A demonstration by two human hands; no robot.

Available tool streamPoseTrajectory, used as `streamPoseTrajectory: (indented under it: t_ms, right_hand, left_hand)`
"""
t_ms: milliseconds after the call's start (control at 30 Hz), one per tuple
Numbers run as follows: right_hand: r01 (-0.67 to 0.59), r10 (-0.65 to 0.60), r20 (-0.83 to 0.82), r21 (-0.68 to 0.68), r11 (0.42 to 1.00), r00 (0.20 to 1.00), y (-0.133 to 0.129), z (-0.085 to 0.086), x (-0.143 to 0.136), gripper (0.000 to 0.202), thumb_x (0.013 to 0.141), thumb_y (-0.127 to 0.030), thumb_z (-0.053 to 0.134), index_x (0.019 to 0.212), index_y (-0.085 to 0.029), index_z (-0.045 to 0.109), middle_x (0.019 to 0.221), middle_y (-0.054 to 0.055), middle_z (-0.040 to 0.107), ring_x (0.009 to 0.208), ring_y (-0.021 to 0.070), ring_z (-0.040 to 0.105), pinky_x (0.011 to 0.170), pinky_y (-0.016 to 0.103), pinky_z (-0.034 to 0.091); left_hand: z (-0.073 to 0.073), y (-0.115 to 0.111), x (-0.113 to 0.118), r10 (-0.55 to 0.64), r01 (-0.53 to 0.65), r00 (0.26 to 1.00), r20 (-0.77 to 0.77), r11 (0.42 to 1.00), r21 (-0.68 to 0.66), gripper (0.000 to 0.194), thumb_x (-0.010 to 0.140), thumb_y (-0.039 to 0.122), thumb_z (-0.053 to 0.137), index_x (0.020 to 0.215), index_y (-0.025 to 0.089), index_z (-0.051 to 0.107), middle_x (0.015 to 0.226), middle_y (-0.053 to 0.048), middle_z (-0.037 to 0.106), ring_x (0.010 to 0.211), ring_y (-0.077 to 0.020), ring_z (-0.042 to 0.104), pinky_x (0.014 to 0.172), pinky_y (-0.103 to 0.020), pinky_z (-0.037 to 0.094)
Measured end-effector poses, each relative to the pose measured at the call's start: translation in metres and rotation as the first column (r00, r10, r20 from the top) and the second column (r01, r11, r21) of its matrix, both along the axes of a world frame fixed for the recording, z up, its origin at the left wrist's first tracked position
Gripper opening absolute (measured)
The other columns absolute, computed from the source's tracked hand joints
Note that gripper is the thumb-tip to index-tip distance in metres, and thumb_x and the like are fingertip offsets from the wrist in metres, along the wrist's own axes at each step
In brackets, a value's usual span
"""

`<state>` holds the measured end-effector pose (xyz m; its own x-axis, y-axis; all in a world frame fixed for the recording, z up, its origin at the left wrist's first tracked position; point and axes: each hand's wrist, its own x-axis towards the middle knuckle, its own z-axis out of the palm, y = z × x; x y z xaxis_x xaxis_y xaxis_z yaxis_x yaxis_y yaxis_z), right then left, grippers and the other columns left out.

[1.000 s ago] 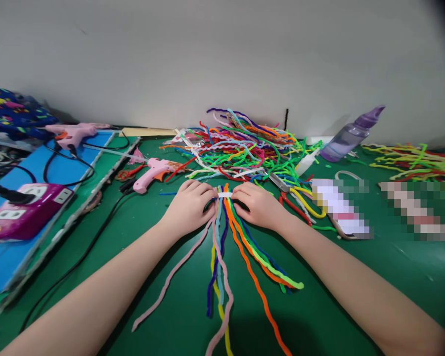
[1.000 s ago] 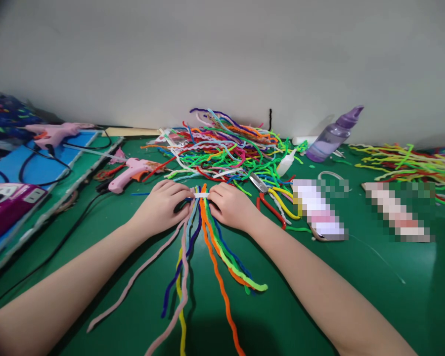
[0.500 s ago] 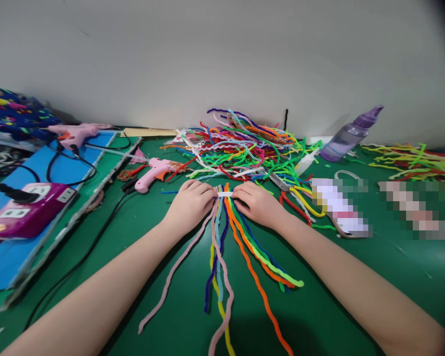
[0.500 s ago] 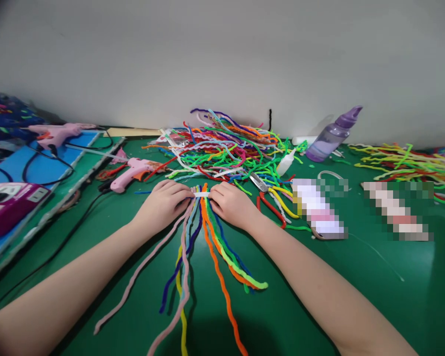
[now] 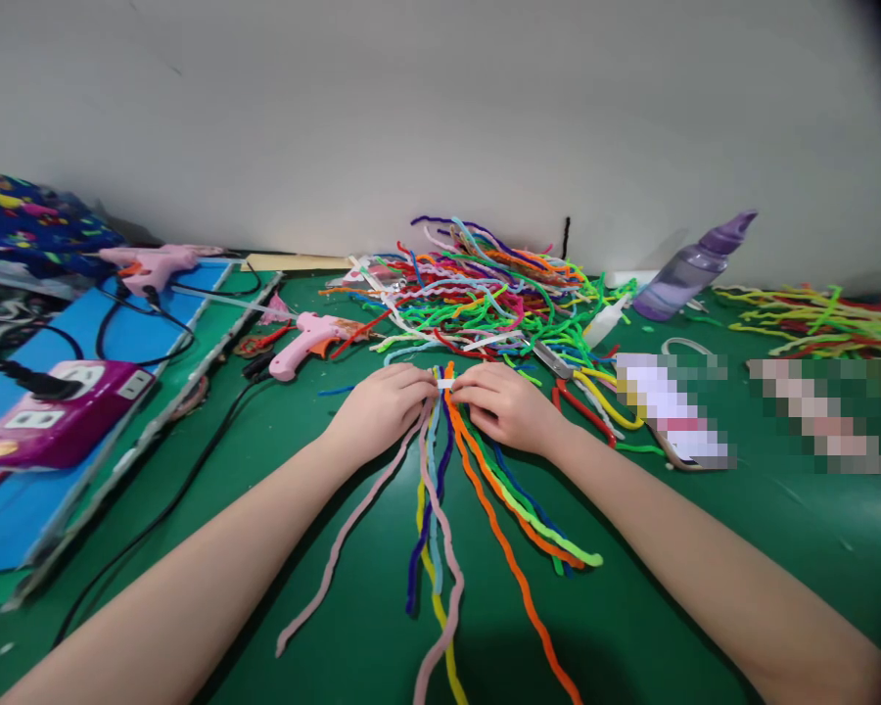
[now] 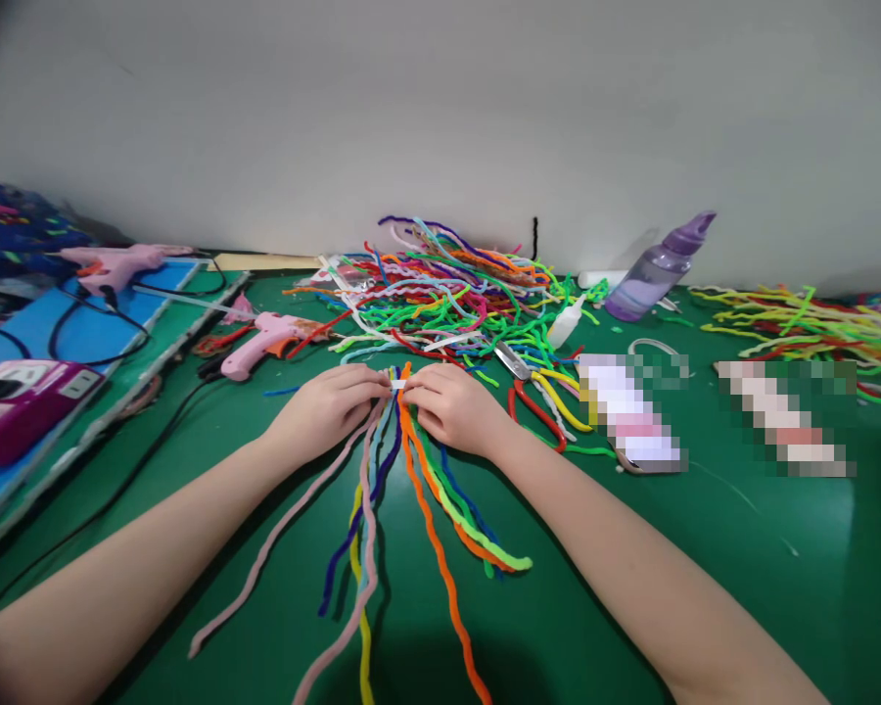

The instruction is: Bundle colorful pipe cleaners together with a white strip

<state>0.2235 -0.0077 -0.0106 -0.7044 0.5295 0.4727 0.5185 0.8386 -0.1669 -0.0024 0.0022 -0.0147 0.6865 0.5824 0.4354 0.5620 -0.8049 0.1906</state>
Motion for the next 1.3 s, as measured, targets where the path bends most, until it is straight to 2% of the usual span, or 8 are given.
streamPoseTrajectory:
  t_ms: [100, 367, 600, 800, 1067, 1300]
  right_hand:
    - [-0.059, 0.060, 0.023, -0.024, 0.998, 0.998, 0.000, -0.002, 0.000, 0.025, 0.085, -0.014, 0.046, 0.103, -0.016, 0.063, 0.108, 0.009, 0.062, 0.104, 0.0197, 0.053, 0.092, 0.036, 0.045]
    - [-0.090, 0.095, 0.074, -0.059, 0.994, 0.993, 0.001, -0.001, 0.000, 0.024, 0.086, -0.015, 0.046, 0.101, -0.017, 0.064, 0.108, 0.008, 0.062, 0.106, 0.0200, 0.052, 0.093, 0.037, 0.046]
    - [-0.099, 0.102, 0.133, -0.028, 0.995, 0.986, 0.001, 0.003, -0.001, 0.023, 0.086, -0.016, 0.046, 0.100, -0.015, 0.064, 0.108, 0.009, 0.062, 0.106, 0.0205, 0.051, 0.092, 0.036, 0.046]
    - [-0.116, 0.110, 0.167, 0.028, 0.993, 0.980, 0.000, 0.004, -0.002, 0.024, 0.087, -0.017, 0.046, 0.101, -0.015, 0.065, 0.104, 0.009, 0.063, 0.103, 0.0215, 0.051, 0.089, 0.038, 0.047]
    - [-0.074, 0.071, 0.155, 0.011, 0.997, 0.985, -0.002, 0.003, -0.003, 0.023, 0.086, -0.021, 0.046, 0.099, -0.013, 0.063, 0.107, 0.012, 0.061, 0.105, 0.0217, 0.051, 0.091, 0.038, 0.044]
    - [-0.003, -0.003, 0.182, 0.030, 1.000, 0.983, -0.008, 0.004, -0.010, 0.022, 0.086, -0.023, 0.046, 0.101, -0.014, 0.061, 0.109, 0.013, 0.061, 0.102, 0.0231, 0.053, 0.090, 0.042, 0.040]
  left_hand:
    - [-0.001, 0.000, -0.001, -0.043, 0.043, 0.999, -0.010, 0.999, 0.007, 0.026, 0.090, 0.018, 0.039, 0.095, 0.018, 0.065, 0.105, -0.005, 0.065, 0.096, -0.0158, 0.058, 0.085, -0.029, 0.048]
    - [-0.004, 0.001, -0.003, -0.039, 0.039, 0.999, -0.037, 0.999, 0.001, 0.028, 0.090, 0.018, 0.039, 0.096, 0.020, 0.067, 0.107, -0.005, 0.065, 0.097, -0.0162, 0.058, 0.083, -0.029, 0.049]
    - [-0.001, -0.001, 0.001, -0.034, 0.034, 0.998, -0.048, 0.999, 0.001, 0.026, 0.091, 0.023, 0.042, 0.094, 0.020, 0.067, 0.105, -0.005, 0.064, 0.097, -0.0165, 0.058, 0.084, -0.030, 0.049]
    - [0.000, -0.004, 0.002, -0.016, 0.016, 0.997, -0.078, 1.000, 0.001, 0.024, 0.088, 0.015, 0.041, 0.095, 0.017, 0.064, 0.105, -0.006, 0.063, 0.099, -0.0165, 0.056, 0.086, -0.030, 0.049]
    - [-0.002, -0.007, 0.007, 0.038, -0.033, 0.994, -0.105, 0.998, 0.052, 0.026, 0.087, 0.014, 0.041, 0.105, 0.017, 0.060, 0.105, -0.006, 0.062, 0.100, -0.0171, 0.056, 0.087, -0.031, 0.049]
    - [-0.003, -0.011, 0.012, 0.092, -0.086, 0.989, -0.113, 0.995, 0.056, 0.023, 0.089, 0.017, 0.039, 0.102, 0.014, 0.058, 0.103, -0.009, 0.062, 0.099, -0.0194, 0.055, 0.087, -0.035, 0.048]
